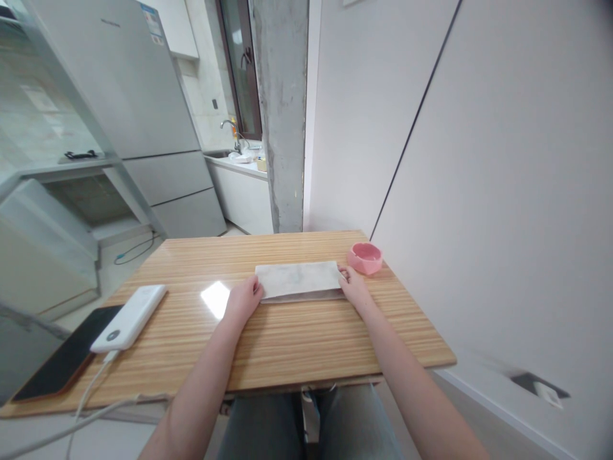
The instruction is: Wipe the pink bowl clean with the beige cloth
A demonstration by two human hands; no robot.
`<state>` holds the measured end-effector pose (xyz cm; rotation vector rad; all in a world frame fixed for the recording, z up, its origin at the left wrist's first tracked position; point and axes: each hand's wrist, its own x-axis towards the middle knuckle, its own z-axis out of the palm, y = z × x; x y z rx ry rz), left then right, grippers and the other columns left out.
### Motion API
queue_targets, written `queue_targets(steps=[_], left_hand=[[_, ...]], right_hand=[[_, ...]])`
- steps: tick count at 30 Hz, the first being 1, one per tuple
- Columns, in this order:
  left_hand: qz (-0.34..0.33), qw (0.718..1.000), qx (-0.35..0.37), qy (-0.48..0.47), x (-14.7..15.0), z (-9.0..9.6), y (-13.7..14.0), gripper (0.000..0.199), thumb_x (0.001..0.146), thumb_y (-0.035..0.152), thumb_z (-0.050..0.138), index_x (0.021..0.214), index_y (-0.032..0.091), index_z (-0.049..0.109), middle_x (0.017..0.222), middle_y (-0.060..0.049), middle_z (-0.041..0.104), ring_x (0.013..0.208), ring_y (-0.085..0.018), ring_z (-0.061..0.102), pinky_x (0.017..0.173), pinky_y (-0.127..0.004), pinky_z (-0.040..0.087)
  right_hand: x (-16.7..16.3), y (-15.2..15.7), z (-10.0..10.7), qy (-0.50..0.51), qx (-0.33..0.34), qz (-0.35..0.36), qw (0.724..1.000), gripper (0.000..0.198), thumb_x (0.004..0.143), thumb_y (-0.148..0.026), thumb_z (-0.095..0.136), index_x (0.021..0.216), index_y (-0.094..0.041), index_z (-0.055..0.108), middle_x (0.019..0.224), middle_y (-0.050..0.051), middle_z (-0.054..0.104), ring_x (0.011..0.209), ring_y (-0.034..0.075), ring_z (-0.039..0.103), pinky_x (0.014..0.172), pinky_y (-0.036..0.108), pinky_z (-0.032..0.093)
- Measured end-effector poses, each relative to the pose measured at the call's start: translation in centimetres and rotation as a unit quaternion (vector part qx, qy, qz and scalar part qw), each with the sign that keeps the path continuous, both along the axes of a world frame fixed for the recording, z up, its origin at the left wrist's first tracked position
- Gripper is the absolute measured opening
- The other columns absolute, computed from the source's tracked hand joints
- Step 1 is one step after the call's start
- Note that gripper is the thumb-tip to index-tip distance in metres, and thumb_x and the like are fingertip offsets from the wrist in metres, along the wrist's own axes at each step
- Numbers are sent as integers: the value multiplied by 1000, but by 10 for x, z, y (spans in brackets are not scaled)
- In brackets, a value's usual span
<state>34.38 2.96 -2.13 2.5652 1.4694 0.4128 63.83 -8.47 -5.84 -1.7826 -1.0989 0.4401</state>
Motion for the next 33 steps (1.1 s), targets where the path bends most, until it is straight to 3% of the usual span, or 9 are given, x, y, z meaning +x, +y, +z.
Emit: queue_targets(steps=[5,10,13,15,18,20,22,28,33], left_hand=[[24,1000,-1,-5,0,-3,2,24,85,33,39,64,21,42,65,-3,55,65,-18,52,58,-28,27],[26,1000,-9,-9,0,-7,3,21,83,32,44,65,21,44,68,-3,56,69,-19,53,60,-28,32],[35,999,8,-35,0,-2,-4,11,80,31,49,76,21,49,77,-5,58,74,-20,55,64,-29,37],[38,995,66,-67,7,7,-11,16,80,32,50,89,19,52,91,-9,59,85,-23,56,73,-32,41],[-48,987,117,-101,32,20,-18,28,87,32,41,107,18,53,110,-13,58,104,-25,54,91,-36,39],[-152,982,66,-94,52,21,-16,34,90,32,35,117,19,52,121,-12,57,114,-23,51,98,-36,36],[-193,979,9,-63,68,13,-7,42,91,35,34,128,20,47,137,-13,47,128,-24,40,106,-41,29],[-81,996,8,29,57,-24,16,51,91,44,33,136,20,42,148,-15,31,138,-30,25,110,-52,14],[81,993,80,44,31,-9,11,49,90,34,32,131,10,46,137,-22,45,129,-32,39,104,-51,25]], right_hand=[[-4,-3,9,-154,-87,-34,984,34,71,-16,50,103,-17,59,74,2,60,71,17,55,67,27,39],[-15,-12,14,-213,-134,-43,967,50,73,-17,52,123,-17,51,96,10,64,89,23,59,77,30,41],[-21,-16,22,-280,-97,-99,950,59,72,-15,52,130,-14,45,114,16,58,105,29,53,88,37,39],[-27,-11,31,-326,-39,-96,940,57,75,-15,49,132,-13,44,126,17,51,118,30,44,98,41,33],[-40,8,41,-341,12,19,940,47,85,-22,42,131,-15,46,136,13,45,127,26,37,106,41,27],[-49,23,40,-335,-1,85,938,44,90,-31,39,131,-16,48,138,11,45,130,26,34,108,41,24],[-55,35,31,-330,-37,107,937,48,91,-39,39,132,-17,47,140,12,44,133,27,32,110,44,20],[-44,35,-4,-325,-140,5,935,58,89,-47,42,135,-12,44,144,19,37,135,32,29,109,47,16],[-43,29,-7,-336,-179,-75,922,65,89,-48,40,138,-5,38,145,21,34,135,34,27,109,46,17]])
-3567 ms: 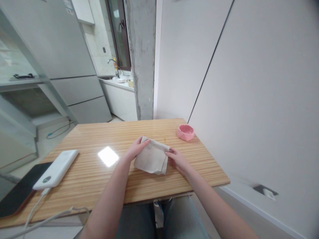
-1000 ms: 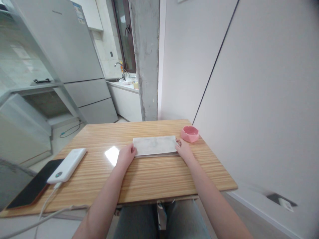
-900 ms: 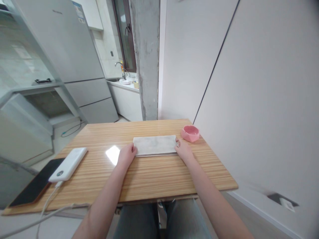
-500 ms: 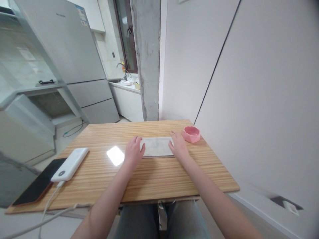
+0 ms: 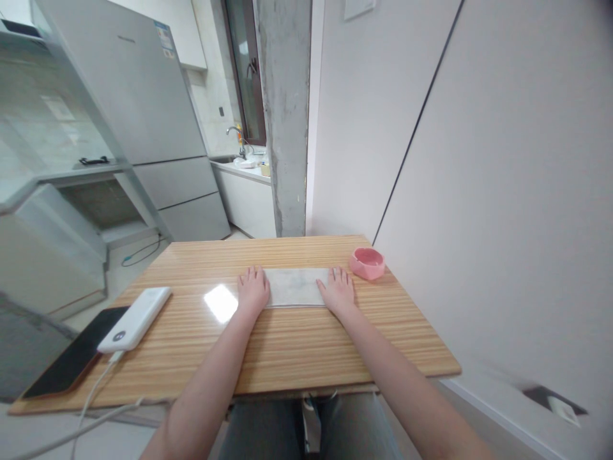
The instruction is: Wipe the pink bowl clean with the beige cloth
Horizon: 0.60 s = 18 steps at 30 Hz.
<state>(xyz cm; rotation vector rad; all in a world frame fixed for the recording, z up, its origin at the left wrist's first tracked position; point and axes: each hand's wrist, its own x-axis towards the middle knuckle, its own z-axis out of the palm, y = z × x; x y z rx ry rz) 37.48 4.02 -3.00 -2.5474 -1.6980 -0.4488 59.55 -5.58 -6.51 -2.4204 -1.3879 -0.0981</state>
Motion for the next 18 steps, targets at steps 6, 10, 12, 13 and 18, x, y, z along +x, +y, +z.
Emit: queue_targets(steps=[6,10,12,13,18], left_hand=[[95,990,-77,67,-15,21,-15,56,83,53,35,93,8,66,99,-21,65,98,-36,59,81,-45,43],[52,989,-126,59,-19,15,-19,46,82,49,37,88,12,65,102,-18,65,98,-33,60,75,-38,43],[34,991,-131,15,-23,14,-16,34,83,40,38,85,15,62,99,-15,66,93,-28,61,72,-33,42],[34,991,-127,-16,-26,15,-14,29,83,35,38,84,16,60,94,-12,66,89,-25,61,69,-31,41],[40,982,6,-184,-21,38,-16,9,83,24,44,83,18,50,78,-5,58,74,-19,54,65,-29,38]], right_hand=[[-8,2,4,-19,-5,-23,1000,68,89,-48,39,137,1,37,144,23,34,135,34,28,111,46,13],[0,-8,10,-13,-1,26,1000,55,92,-37,35,136,-6,42,145,18,36,136,31,28,111,48,12],[6,-20,14,-9,-7,71,997,49,90,-31,38,133,-9,45,145,15,37,137,29,27,111,50,10],[7,-27,15,-3,-10,98,995,48,89,-30,41,132,-11,47,145,15,38,137,29,28,111,52,8],[1,-49,17,57,13,235,970,51,85,-42,50,130,-18,49,140,13,45,135,26,31,111,56,4]])
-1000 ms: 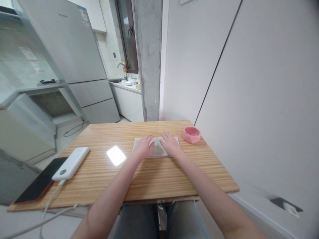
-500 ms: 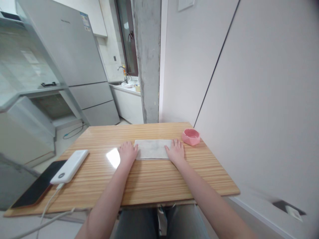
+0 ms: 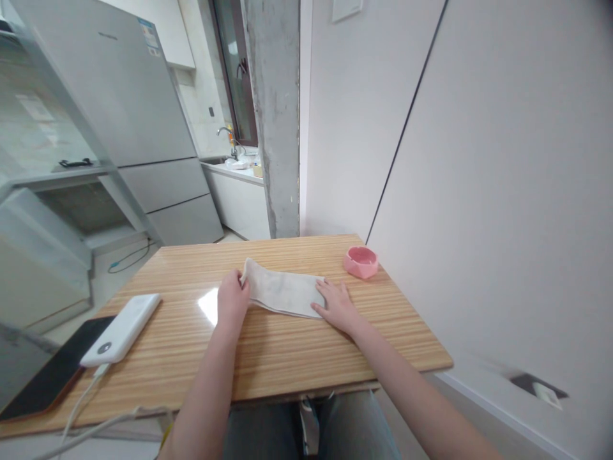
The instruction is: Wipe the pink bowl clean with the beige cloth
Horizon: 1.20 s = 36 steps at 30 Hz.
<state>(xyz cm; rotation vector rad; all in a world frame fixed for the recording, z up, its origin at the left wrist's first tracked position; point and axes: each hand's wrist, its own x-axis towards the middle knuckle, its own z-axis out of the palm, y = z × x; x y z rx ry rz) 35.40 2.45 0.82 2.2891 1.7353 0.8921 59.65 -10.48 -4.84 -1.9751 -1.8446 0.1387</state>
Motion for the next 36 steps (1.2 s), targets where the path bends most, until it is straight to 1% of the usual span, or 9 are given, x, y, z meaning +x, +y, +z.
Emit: queue_targets(steps=[3,6,10,19,24,26,28,32,36], left_hand=[[-144,986,68,-39,32,11,-18,6,81,17,46,86,18,50,89,-5,56,84,-18,52,75,-30,41],[-341,940,22,19,71,2,-41,16,76,7,47,85,19,52,93,-4,56,90,-17,52,80,-29,42],[-415,904,-22,102,96,-24,-62,18,74,6,48,85,19,53,95,-5,57,91,-18,54,81,-29,44],[-442,896,3,46,94,-30,-70,16,79,9,46,88,19,55,98,-6,58,94,-17,54,84,-29,44],[-469,883,-19,14,89,-24,-70,24,83,32,52,104,20,55,98,-6,62,88,-17,57,79,-30,46],[-431,901,-2,-49,80,-17,-63,26,88,35,44,105,20,55,96,-6,63,84,-16,57,78,-29,45],[-342,932,15,-119,70,-12,-50,28,92,33,32,96,19,56,89,-5,63,80,-16,57,76,-29,44],[-175,963,-2,-203,59,-18,-26,35,93,33,22,75,20,49,70,-2,57,69,-15,54,68,-27,42],[-188,961,-44,-198,62,-32,-19,35,91,34,22,68,21,45,64,-1,52,66,-15,51,65,-27,40]], right_hand=[[-5,3,-1,52,28,-2,998,45,85,-42,52,123,-20,55,134,12,52,130,25,40,111,55,9],[-2,6,-1,89,62,-37,993,33,88,-34,47,115,-20,60,126,11,59,121,22,49,110,51,15],[5,6,-1,106,74,-61,990,30,89,-21,42,110,-22,63,113,7,67,109,19,57,109,45,22],[6,10,-8,127,89,-52,987,29,88,-21,41,106,-18,64,107,9,68,104,21,59,106,44,29],[12,10,-8,146,155,-50,976,33,90,-25,38,113,-15,60,116,12,63,111,21,54,100,39,39],[7,11,-1,130,187,-45,973,34,90,-27,40,115,-15,59,121,13,60,116,22,51,103,40,37],[-8,16,10,108,192,-29,975,35,89,-25,41,118,-14,57,124,13,57,119,22,48,106,39,35],[-64,35,23,95,101,-38,990,43,89,-21,38,130,-12,47,131,14,52,124,21,45,107,36,35],[-99,39,15,46,14,-92,995,54,89,-39,44,137,-17,40,144,17,37,134,34,31,107,55,25]])
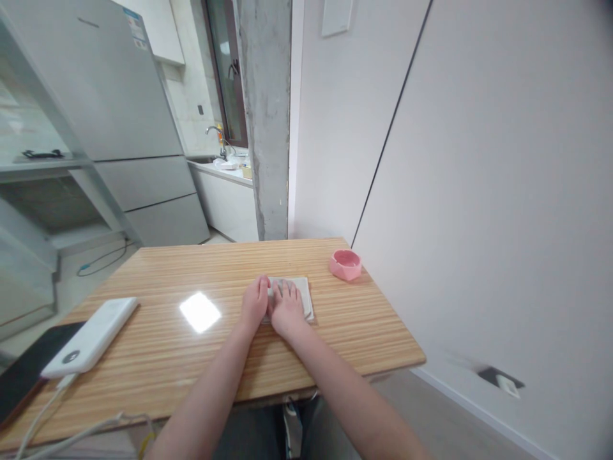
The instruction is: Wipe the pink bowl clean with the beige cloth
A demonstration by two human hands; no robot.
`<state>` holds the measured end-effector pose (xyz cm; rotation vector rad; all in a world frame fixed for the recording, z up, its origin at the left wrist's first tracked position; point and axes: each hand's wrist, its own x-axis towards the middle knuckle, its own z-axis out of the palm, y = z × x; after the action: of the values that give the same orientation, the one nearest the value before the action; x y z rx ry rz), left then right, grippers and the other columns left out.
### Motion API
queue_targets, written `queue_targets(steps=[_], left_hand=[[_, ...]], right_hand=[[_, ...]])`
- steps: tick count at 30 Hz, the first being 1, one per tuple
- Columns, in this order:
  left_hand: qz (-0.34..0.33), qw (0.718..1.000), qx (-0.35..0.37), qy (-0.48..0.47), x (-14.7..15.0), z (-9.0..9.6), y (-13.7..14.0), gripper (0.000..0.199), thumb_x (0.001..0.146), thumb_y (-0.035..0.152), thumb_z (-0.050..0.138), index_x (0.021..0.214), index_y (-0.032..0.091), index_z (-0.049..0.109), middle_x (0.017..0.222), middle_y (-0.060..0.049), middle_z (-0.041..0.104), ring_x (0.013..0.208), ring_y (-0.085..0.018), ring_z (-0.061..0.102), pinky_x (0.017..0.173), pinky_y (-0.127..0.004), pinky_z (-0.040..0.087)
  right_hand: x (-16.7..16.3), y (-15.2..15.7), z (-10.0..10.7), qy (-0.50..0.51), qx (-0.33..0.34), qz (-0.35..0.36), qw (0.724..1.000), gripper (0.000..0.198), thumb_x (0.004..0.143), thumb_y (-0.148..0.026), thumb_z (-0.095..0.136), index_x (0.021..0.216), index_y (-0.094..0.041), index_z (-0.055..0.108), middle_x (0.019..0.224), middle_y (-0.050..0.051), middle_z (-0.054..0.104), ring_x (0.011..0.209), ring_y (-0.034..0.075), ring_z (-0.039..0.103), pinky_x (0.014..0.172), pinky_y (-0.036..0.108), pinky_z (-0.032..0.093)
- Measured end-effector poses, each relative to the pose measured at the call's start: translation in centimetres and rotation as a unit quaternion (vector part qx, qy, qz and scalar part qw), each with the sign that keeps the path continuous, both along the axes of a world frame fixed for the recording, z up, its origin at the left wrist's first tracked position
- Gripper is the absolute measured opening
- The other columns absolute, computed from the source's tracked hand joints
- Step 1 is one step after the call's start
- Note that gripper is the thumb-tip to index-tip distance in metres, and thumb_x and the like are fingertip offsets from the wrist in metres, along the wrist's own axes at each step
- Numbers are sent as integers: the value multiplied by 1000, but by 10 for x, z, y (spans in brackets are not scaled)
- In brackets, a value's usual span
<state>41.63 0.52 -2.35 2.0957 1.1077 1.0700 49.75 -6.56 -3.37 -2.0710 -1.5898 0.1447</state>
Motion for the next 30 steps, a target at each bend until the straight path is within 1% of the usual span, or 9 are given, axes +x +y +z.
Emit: queue_targets(steps=[4,8,11,15,19,21,24,27,30], left_hand=[[-69,998,-3,4,5,-4,-4,37,91,37,21,66,21,43,62,0,50,64,-15,49,64,-27,37],[-97,995,-24,-1,8,-4,-8,39,92,39,21,64,21,42,61,0,48,65,-15,48,64,-28,36],[-116,993,-35,11,11,-5,-10,38,91,40,22,65,20,42,62,0,48,66,-15,48,65,-28,35],[-133,990,-39,29,14,-5,-11,39,92,39,22,64,20,42,63,0,49,66,-14,48,65,-27,35],[-141,987,-30,77,15,-4,-11,39,91,41,28,62,19,43,61,1,48,63,-14,45,61,-27,33],[-155,983,-23,101,15,-5,-11,37,89,41,33,64,18,47,61,1,49,61,-13,45,59,-26,33],[-176,974,-27,142,15,-10,-9,25,84,36,44,74,18,57,63,1,55,61,-13,49,60,-26,38],[-180,970,-20,160,13,-16,-4,18,77,19,49,89,16,63,81,-6,66,76,-17,59,70,-29,45],[-160,968,-6,195,9,-18,1,27,74,10,46,93,12,66,97,-13,69,91,-21,62,81,-32,47]], right_hand=[[23,-36,-11,-42,-20,17,999,53,86,-30,45,137,-17,43,146,12,37,137,32,27,111,52,19],[95,-96,-18,-100,-39,19,994,58,83,-26,41,141,-22,37,147,5,36,137,27,29,113,47,20],[156,-133,-24,-127,-53,7,990,56,84,-28,38,139,-20,40,147,5,36,138,26,28,113,48,22],[201,-148,-27,-124,-48,5,991,53,83,-30,39,135,-20,45,144,7,40,137,25,28,113,48,23],[173,-122,-16,-50,37,4,998,45,89,-33,33,128,-19,52,135,10,50,130,23,40,111,45,29],[139,-95,-5,3,79,41,996,44,90,-29,33,129,-18,49,130,10,54,124,20,47,108,41,35],[85,-49,7,68,100,124,985,51,82,-16,39,133,-19,44,131,8,53,122,18,48,105,38,38],[46,-7,4,123,101,193,968,55,72,-6,40,124,-19,53,123,7,59,115,17,52,102,36,41],[29,18,-9,177,117,165,963,45,71,-6,39,109,-18,62,109,8,65,105,17,57,98,35,43]])
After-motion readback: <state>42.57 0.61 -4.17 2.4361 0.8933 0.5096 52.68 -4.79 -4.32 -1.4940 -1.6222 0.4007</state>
